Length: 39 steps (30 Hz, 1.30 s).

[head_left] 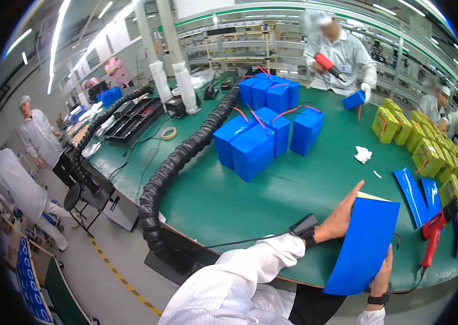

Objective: Applying blue plastic heat-shrink sleeves to battery packs and using a heat gun to seal them.

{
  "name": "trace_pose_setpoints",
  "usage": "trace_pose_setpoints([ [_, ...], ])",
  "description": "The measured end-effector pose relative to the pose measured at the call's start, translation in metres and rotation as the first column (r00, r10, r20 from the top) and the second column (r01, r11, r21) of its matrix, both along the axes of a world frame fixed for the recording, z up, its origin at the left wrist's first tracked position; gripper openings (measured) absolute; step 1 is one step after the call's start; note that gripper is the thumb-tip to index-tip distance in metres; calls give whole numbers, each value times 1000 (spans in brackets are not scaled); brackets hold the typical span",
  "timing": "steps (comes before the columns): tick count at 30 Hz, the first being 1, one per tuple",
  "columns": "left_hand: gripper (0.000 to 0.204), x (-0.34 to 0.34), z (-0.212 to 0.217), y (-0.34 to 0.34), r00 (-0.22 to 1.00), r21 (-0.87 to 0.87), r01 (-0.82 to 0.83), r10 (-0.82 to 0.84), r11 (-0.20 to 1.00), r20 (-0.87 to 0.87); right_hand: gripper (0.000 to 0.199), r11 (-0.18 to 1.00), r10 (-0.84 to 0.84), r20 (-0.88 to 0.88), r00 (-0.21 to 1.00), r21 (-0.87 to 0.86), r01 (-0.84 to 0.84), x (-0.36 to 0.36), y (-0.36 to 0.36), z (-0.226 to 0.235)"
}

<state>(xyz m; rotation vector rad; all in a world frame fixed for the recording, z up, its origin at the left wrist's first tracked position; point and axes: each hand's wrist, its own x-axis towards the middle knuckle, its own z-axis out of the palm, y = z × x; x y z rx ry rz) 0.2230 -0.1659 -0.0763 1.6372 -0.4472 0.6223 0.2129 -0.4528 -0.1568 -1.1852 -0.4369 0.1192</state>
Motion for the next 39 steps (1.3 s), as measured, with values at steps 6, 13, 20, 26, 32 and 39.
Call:
trace_pose_setpoints([
  [6, 122, -17, 4, 13, 995, 213, 101, -100, 972, -18, 49, 992, -127, -98, 987, -1, 128, 14, -14, -1],
  [13, 103, -22, -3, -7, 977, 346, -185, 134, 920, 166, 49, 970, -241, -96, 966, 9, 243, 4, 6, 27],
  [20, 98, -59, 2, 7, 913, -255, 19, -120, 967, -389, 56, 990, 95, -73, 993, -100, -102, -14, -25, 18],
  [26, 94, -91, 20, 14, 752, -296, -70, -144, 953, -643, 51, 933, -120, -146, 982, -355, 61, -75, 21, 90],
  [32, 70, -86, -17, 5, 688, -72, -194, 84, 978, -721, 47, 918, -29, -193, 981, -393, -50, -83, 41, 103],
  [39, 52, -82, -33, 1, 760, 63, -317, 293, 946, -580, 44, 925, -24, -257, 966, -373, -76, -83, 38, 102],
])
